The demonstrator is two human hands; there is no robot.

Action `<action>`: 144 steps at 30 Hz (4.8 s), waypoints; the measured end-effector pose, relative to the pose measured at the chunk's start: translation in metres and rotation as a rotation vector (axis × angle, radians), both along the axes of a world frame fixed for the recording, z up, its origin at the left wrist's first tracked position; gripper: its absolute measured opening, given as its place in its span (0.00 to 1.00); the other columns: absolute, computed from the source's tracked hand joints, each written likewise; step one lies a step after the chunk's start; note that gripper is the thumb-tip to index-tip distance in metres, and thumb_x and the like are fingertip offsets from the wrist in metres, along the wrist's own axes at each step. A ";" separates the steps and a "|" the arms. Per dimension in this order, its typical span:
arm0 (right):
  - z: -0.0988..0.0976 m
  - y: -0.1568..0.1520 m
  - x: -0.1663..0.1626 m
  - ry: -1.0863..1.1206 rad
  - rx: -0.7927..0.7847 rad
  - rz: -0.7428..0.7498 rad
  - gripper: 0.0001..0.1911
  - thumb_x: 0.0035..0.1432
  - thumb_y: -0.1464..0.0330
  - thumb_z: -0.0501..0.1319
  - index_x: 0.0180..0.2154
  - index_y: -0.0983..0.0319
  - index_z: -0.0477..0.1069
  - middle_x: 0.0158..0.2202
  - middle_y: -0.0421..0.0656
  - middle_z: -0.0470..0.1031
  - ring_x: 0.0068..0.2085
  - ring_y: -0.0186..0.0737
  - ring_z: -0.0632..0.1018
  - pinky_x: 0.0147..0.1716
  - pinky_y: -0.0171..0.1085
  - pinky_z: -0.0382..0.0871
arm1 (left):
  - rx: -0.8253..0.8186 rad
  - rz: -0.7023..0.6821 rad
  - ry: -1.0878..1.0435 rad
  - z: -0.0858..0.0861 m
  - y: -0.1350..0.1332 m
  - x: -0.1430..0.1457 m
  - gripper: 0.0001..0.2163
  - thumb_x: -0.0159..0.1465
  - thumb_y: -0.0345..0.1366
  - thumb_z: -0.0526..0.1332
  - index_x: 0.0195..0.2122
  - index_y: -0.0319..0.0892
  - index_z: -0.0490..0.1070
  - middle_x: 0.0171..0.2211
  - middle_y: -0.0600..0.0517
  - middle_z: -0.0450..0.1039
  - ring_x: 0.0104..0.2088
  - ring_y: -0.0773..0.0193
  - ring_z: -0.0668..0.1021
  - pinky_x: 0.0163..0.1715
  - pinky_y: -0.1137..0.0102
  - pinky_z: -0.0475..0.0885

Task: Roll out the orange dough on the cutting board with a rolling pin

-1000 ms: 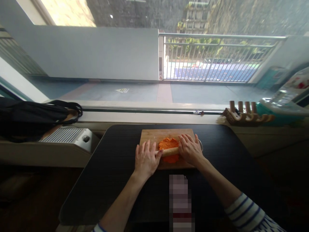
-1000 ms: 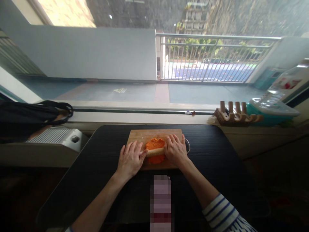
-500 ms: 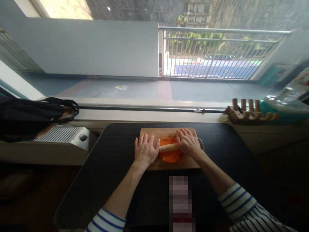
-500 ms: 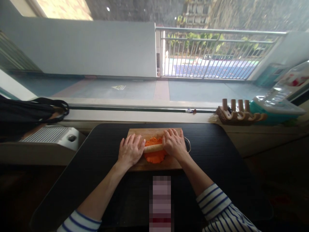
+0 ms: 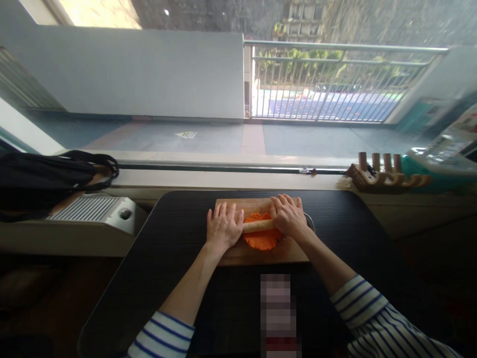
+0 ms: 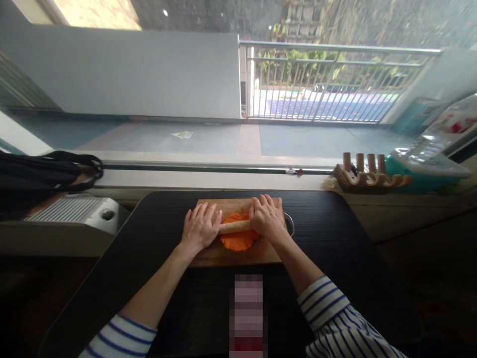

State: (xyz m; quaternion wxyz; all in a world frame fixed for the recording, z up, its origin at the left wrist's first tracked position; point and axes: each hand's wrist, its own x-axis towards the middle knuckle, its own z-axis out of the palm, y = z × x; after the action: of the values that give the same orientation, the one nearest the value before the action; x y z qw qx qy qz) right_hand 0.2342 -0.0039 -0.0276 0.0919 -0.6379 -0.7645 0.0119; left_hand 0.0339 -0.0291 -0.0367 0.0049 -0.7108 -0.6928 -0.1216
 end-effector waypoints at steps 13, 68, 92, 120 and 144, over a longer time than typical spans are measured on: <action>-0.002 0.014 -0.001 0.054 -0.014 -0.015 0.22 0.64 0.65 0.42 0.56 0.60 0.61 0.57 0.50 0.65 0.60 0.49 0.60 0.57 0.62 0.46 | 0.008 0.007 -0.030 0.000 0.017 -0.003 0.26 0.66 0.49 0.41 0.57 0.41 0.63 0.58 0.41 0.64 0.59 0.50 0.62 0.58 0.49 0.54; 0.004 -0.009 -0.002 0.001 -0.030 0.011 0.22 0.66 0.59 0.40 0.53 0.58 0.63 0.60 0.48 0.61 0.62 0.46 0.57 0.58 0.56 0.43 | -0.071 -0.121 -0.007 0.000 0.010 -0.008 0.26 0.68 0.47 0.38 0.59 0.40 0.62 0.61 0.45 0.59 0.63 0.54 0.58 0.62 0.53 0.49; -0.004 -0.093 0.007 -0.027 0.075 0.109 0.29 0.67 0.59 0.38 0.62 0.68 0.54 0.64 0.48 0.54 0.65 0.43 0.52 0.63 0.47 0.35 | 0.055 -0.183 0.067 -0.005 -0.065 -0.007 0.27 0.68 0.45 0.41 0.59 0.32 0.61 0.61 0.42 0.59 0.63 0.54 0.59 0.61 0.57 0.54; -0.003 0.003 0.001 -0.017 -0.114 0.050 0.28 0.66 0.59 0.38 0.61 0.62 0.55 0.65 0.49 0.53 0.65 0.46 0.52 0.60 0.58 0.40 | -0.032 -0.045 -0.006 -0.002 0.016 -0.003 0.26 0.67 0.46 0.41 0.60 0.38 0.61 0.61 0.43 0.59 0.62 0.52 0.59 0.62 0.55 0.50; -0.004 -0.042 0.000 -0.067 0.081 0.073 0.29 0.67 0.61 0.38 0.60 0.70 0.58 0.62 0.52 0.59 0.63 0.48 0.57 0.62 0.53 0.37 | 0.114 -0.137 0.103 -0.008 -0.014 -0.001 0.26 0.66 0.41 0.42 0.60 0.28 0.58 0.61 0.37 0.58 0.62 0.51 0.59 0.62 0.56 0.51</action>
State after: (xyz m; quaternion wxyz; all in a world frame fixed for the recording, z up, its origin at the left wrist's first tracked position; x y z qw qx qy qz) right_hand 0.2344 -0.0456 -0.0311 0.0914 -0.6053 -0.7899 -0.0369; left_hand 0.0330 -0.0431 -0.0443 0.0724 -0.7604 -0.6334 -0.1242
